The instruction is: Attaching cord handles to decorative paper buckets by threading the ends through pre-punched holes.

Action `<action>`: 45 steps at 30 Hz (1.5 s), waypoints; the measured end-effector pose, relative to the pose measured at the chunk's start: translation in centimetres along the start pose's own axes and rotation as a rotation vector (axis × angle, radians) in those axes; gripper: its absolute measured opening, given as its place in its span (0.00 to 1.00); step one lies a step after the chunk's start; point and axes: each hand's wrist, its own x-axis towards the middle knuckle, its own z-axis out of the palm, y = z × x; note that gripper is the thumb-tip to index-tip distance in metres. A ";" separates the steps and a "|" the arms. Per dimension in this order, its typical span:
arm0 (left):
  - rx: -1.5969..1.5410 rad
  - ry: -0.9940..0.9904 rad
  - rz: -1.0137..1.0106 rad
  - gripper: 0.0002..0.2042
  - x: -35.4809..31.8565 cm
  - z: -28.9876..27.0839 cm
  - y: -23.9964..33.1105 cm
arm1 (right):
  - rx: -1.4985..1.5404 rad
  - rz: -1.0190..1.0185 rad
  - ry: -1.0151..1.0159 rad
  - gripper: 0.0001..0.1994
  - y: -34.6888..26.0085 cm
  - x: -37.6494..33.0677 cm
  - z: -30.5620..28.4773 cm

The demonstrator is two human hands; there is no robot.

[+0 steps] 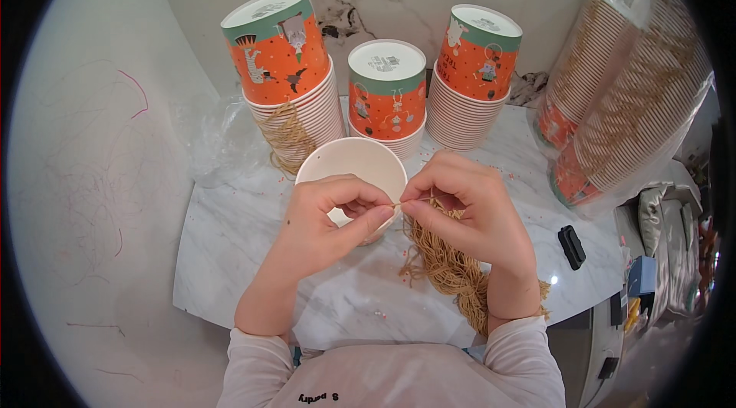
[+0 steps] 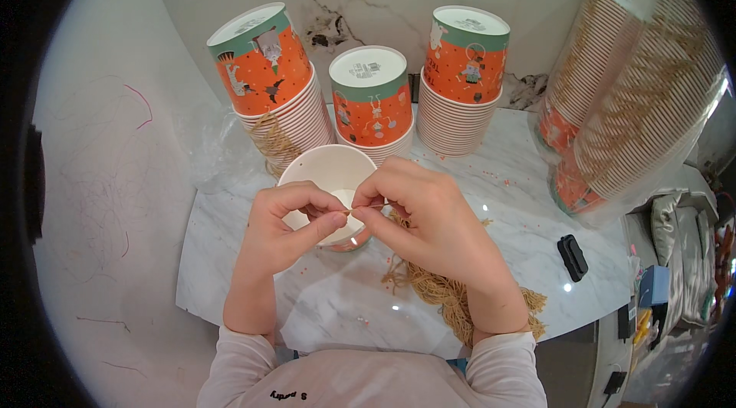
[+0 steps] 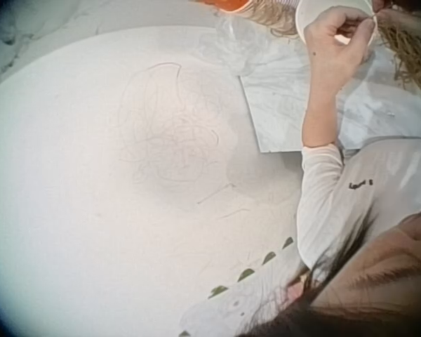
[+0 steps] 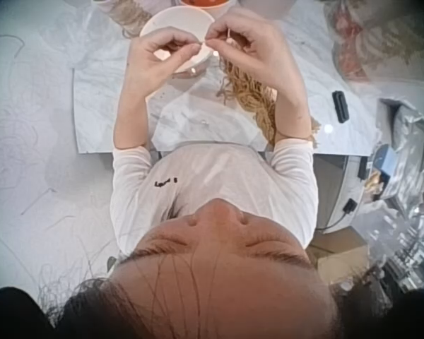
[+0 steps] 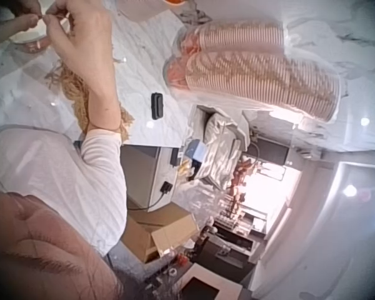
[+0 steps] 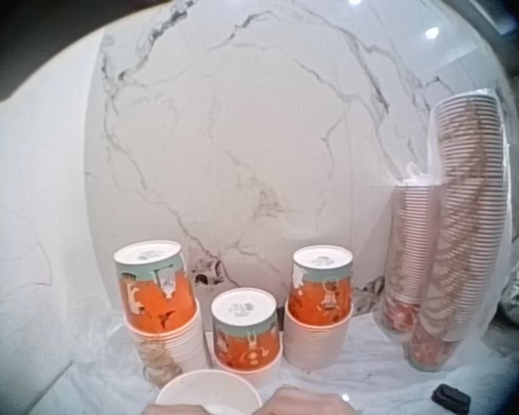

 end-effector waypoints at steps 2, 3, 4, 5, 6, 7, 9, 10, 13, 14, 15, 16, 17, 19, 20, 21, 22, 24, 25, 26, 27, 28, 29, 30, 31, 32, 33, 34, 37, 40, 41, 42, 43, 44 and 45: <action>0.104 -0.004 0.055 0.05 0.0 -0.1 -0.1 | -0.007 -0.013 -0.011 0.04 0.1 0.0 0.0; 0.102 -0.006 0.055 0.05 0.1 0.0 -0.1 | -0.008 -0.011 -0.010 0.04 0.2 0.0 0.0; 0.287 -0.036 0.035 0.07 0.1 0.1 -0.2 | -0.047 -0.025 0.012 0.04 0.4 0.0 -0.2; 0.472 -0.067 0.015 0.10 0.2 0.2 -0.2 | -0.086 -0.039 0.033 0.04 0.5 0.0 -0.3; 0.473 -0.066 0.014 0.10 0.1 0.3 -0.3 | -0.085 -0.041 0.033 0.04 0.4 0.0 -0.6; 0.594 -0.142 0.011 0.13 0.0 0.4 -0.7 | -0.118 -0.015 0.017 0.05 0.3 0.1 -0.9; 0.752 -0.275 0.010 0.19 -0.2 0.5 -1.6 | -0.149 0.008 0.000 0.05 0.2 0.1 -0.9; 0.754 -0.273 0.010 0.19 -0.2 0.5 -1.8 | -0.136 -0.001 0.034 0.05 0.4 0.1 -0.7; 0.718 -0.360 -0.122 0.18 -0.2 0.7 -1.9 | -0.124 -0.015 0.075 0.04 0.4 0.1 -0.7; 0.728 -0.339 -0.088 0.18 -0.2 0.6 -2.0 | -0.124 -0.021 0.083 0.04 0.3 0.1 -0.7; 0.736 -0.320 -0.053 0.18 -0.1 0.7 -2.0 | -0.126 -0.018 0.084 0.04 0.3 0.0 -0.8; 0.733 -0.323 -0.052 0.18 0.1 0.7 -1.8 | -0.118 -0.012 0.093 0.04 0.4 0.0 -0.8; 0.685 -0.261 -0.086 0.18 0.3 0.7 -1.3 | -0.110 -0.007 0.101 0.03 0.4 -0.1 -0.9; 0.642 -0.193 -0.122 0.18 0.3 0.6 -0.8 | -0.099 0.012 0.101 0.04 0.0 -0.1 -1.0; 0.499 -0.096 -0.154 0.17 0.3 0.6 -0.8 | -0.088 0.032 0.102 0.04 -0.2 0.0 -1.0; 0.355 -0.001 -0.184 0.17 0.3 0.6 -0.7 | -0.088 0.031 0.103 0.04 -0.1 0.0 -0.8; 0.273 0.020 -0.198 0.17 0.3 0.6 -0.6 | -0.076 -0.004 0.112 0.04 0.0 0.0 -0.6; 0.122 0.034 -0.217 0.17 0.1 0.7 -0.3 | -0.063 -0.040 0.120 0.04 0.0 0.0 -0.2; -0.029 0.048 -0.236 0.17 0.1 0.8 -0.2 | -0.089 -0.060 0.112 0.05 0.0 0.0 0.0; -0.028 0.049 -0.237 0.17 0.0 0.9 0.0 | -0.115 -0.080 0.103 0.05 -0.1 0.0 0.1; -0.077 0.049 -0.225 0.17 0.0 1.0 0.2 | -0.116 -0.079 0.104 0.05 -0.2 -0.1 0.2; -0.127 0.049 -0.212 0.17 0.0 1.0 0.3 | -0.151 -0.099 0.113 0.06 -0.3 -0.1 0.2; -0.128 0.049 -0.212 0.17 -0.1 1.1 0.2 | -0.186 -0.118 0.122 0.06 -0.4 -0.1 0.2; -0.130 0.052 -0.196 0.17 -0.2 1.0 0.0 | -0.184 -0.119 0.121 0.06 -0.3 -0.1 0.3; -0.132 0.056 -0.180 0.17 -0.3 1.0 -0.1 | -0.251 -0.157 0.124 0.07 -0.2 -0.1 0.3; -0.131 0.058 -0.180 0.17 -0.4 1.0 -0.1 | -0.318 -0.195 0.127 0.07 -0.1 -0.1 0.4; -0.119 0.064 -0.170 0.18 -0.4 1.1 0.0 | -0.318 -0.194 0.126 0.07 -0.1 -0.1 0.4; -0.108 0.070 -0.159 0.18 -0.5 1.1 0.1 | -0.326 -0.202 0.132 0.08 -0.2 -0.1 0.5; -0.145 0.085 -0.161 0.18 -0.5 1.3 0.6 | -0.346 -0.215 0.146 0.08 -0.3 -0.2 0.7; -0.155 0.085 -0.150 0.18 -0.5 1.4 0.4 | -0.362 -0.230 0.165 0.09 -0.3 -0.2 0.7; -0.154 0.086 -0.150 0.18 -0.5 1.4 0.3 | -0.366 -0.239 0.175 0.09 -0.3 -0.2 0.7; -0.153 0.084 -0.139 0.18 -0.6 1.5 0.3 | -0.366 -0.240 0.175 0.09 -0.2 -0.2 0.8; -0.151 0.082 -0.127 0.17 -0.6 1.5 0.2 | -0.375 -0.246 0.182 0.09 -0.2 -0.2 0.8; -0.150 0.083 -0.127 0.17 -0.6 1.5 0.2 | -0.385 -0.253 0.190 0.09 -0.2 -0.2 0.8; -0.146 0.080 -0.124 0.18 -0.6 1.5 0.2 | -0.384 -0.254 0.189 0.09 -0.2 -0.2 0.9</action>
